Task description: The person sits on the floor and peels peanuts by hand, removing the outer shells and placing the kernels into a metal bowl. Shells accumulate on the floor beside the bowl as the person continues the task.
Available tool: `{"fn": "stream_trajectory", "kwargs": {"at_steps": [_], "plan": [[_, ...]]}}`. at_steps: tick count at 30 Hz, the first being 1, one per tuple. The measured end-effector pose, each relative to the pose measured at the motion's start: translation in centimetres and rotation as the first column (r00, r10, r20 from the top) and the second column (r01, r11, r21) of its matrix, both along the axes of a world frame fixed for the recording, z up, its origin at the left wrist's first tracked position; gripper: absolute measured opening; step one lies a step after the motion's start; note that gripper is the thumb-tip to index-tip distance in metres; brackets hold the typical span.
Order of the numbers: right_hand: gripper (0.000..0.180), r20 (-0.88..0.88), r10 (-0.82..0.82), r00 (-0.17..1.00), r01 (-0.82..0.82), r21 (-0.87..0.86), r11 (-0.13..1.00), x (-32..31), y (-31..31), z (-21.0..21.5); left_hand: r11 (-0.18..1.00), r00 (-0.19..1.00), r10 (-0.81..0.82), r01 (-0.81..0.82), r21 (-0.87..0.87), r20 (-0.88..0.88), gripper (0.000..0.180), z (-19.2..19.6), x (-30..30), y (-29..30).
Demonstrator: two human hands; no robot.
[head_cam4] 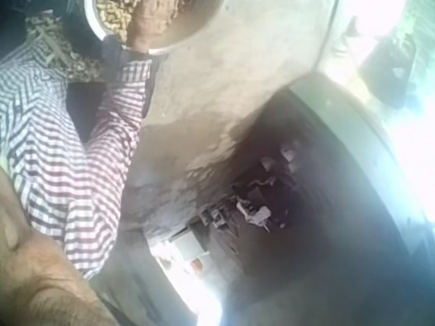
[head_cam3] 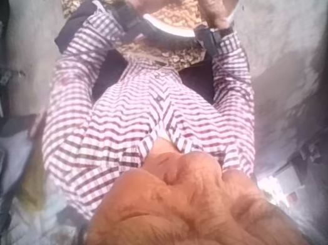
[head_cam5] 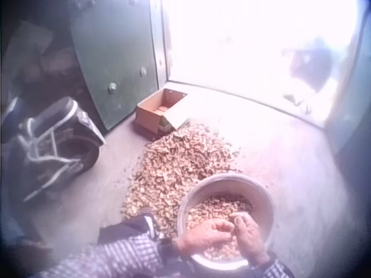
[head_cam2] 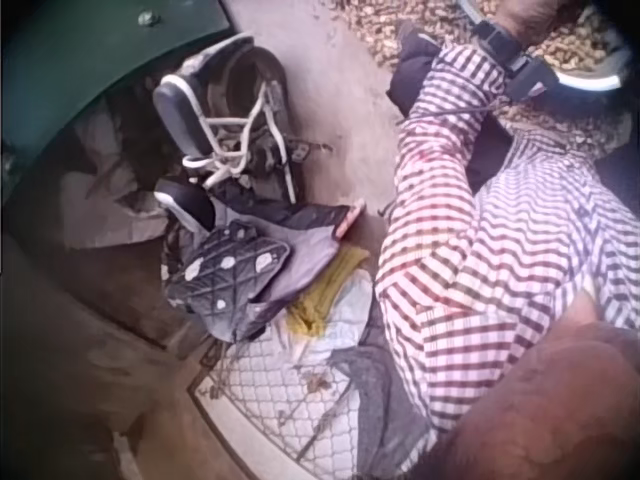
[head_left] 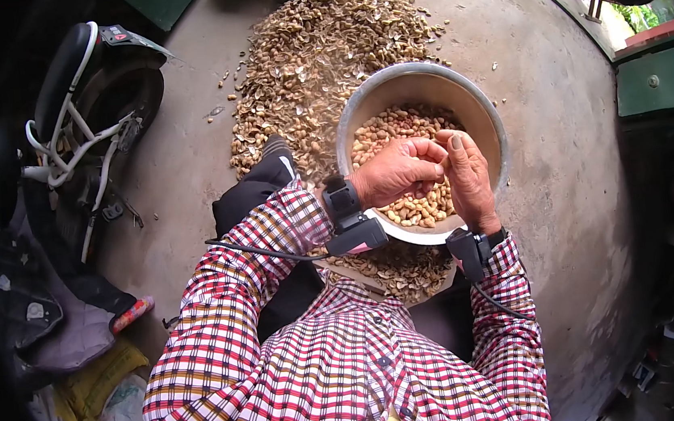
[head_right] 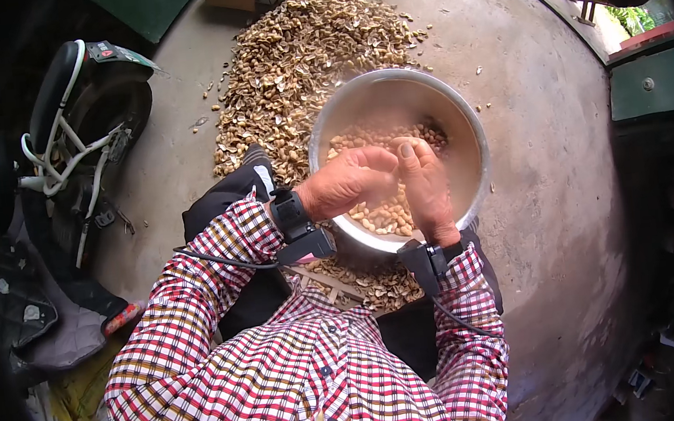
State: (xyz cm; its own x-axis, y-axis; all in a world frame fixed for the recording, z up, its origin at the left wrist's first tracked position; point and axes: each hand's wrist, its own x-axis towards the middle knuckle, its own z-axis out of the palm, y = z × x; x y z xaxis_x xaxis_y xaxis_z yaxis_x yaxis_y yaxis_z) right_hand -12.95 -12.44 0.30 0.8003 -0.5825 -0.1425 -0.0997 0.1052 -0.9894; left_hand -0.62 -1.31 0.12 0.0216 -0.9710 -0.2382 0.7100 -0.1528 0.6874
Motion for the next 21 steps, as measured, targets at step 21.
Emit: {"fn": "stream_trajectory", "kwargs": {"at_steps": [21], "plan": [[0.093,0.07,0.215,0.974,-0.219,0.053,0.974,0.3,1.4,0.9,0.999,0.988,0.037,-0.036,-0.011,0.151,0.007,2.0,0.0,-0.2]]}}
